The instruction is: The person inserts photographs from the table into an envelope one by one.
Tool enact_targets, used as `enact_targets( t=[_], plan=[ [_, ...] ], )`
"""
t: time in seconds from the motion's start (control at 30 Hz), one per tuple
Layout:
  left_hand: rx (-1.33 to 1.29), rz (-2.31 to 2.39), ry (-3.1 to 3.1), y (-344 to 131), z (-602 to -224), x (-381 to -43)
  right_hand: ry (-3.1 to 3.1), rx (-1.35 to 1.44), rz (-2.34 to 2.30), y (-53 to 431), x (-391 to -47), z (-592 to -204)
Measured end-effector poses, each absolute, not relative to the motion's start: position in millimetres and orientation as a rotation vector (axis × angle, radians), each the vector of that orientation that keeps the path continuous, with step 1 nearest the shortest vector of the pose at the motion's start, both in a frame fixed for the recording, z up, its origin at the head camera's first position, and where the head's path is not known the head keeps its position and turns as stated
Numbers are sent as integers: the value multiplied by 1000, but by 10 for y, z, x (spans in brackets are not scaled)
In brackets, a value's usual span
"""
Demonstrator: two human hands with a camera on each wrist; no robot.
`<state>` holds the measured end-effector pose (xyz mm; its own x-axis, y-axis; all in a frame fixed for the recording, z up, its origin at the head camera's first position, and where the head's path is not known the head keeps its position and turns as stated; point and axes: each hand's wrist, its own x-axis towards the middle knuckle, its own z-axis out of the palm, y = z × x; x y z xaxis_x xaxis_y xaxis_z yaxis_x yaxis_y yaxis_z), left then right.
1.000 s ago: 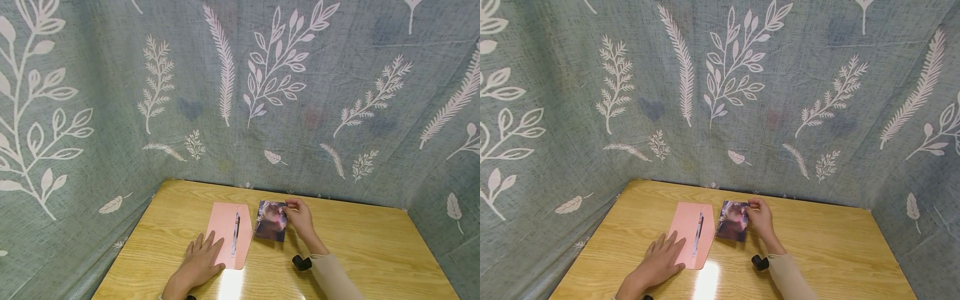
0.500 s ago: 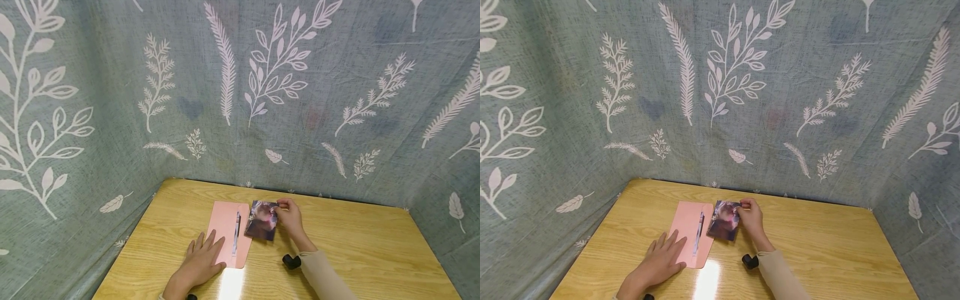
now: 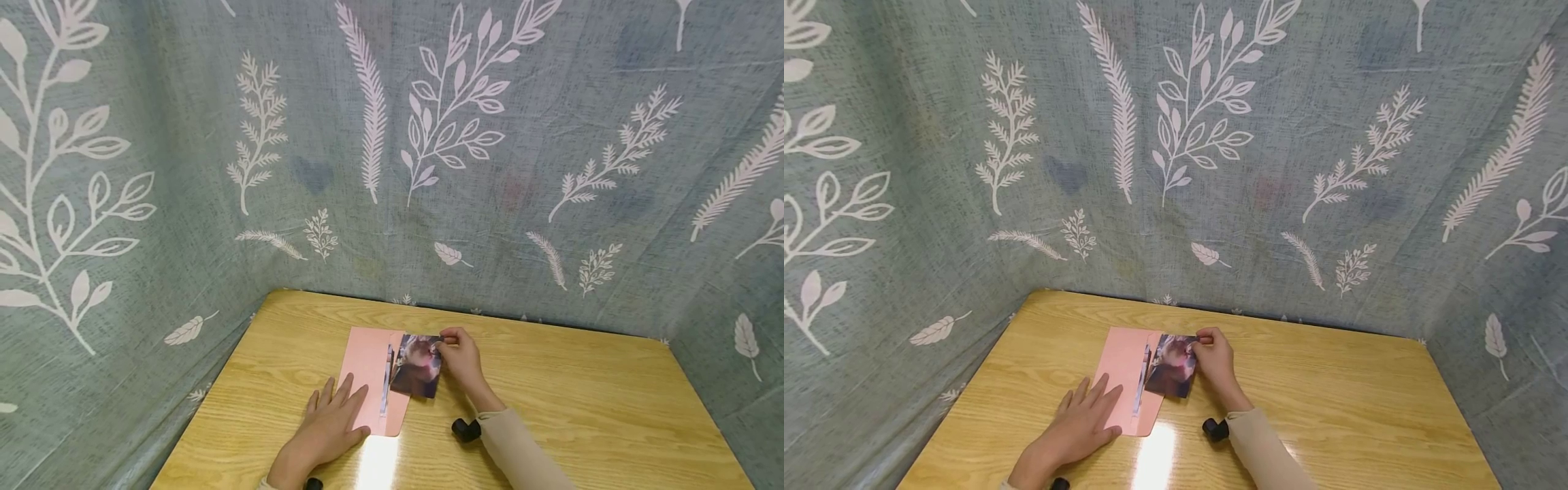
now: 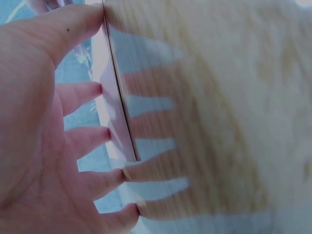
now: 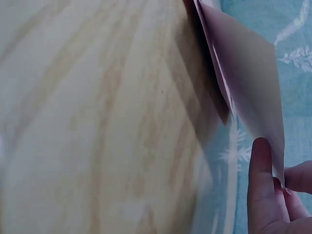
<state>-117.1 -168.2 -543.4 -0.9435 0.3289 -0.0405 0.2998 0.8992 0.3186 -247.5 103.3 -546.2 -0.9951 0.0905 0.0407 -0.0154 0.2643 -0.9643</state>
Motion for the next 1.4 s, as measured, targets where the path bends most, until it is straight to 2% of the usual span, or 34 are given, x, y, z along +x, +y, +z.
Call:
enact_targets(
  t=[1.0,1.4],
  plan=[
    [501,504,2963,-1681,-5412,-1153,-2450,-26,2044,618,-2414,-5613],
    [506,487,2975,-1673,-5409,-1154,-2481,-25,2068,598,-2384,-5565]
  ],
)
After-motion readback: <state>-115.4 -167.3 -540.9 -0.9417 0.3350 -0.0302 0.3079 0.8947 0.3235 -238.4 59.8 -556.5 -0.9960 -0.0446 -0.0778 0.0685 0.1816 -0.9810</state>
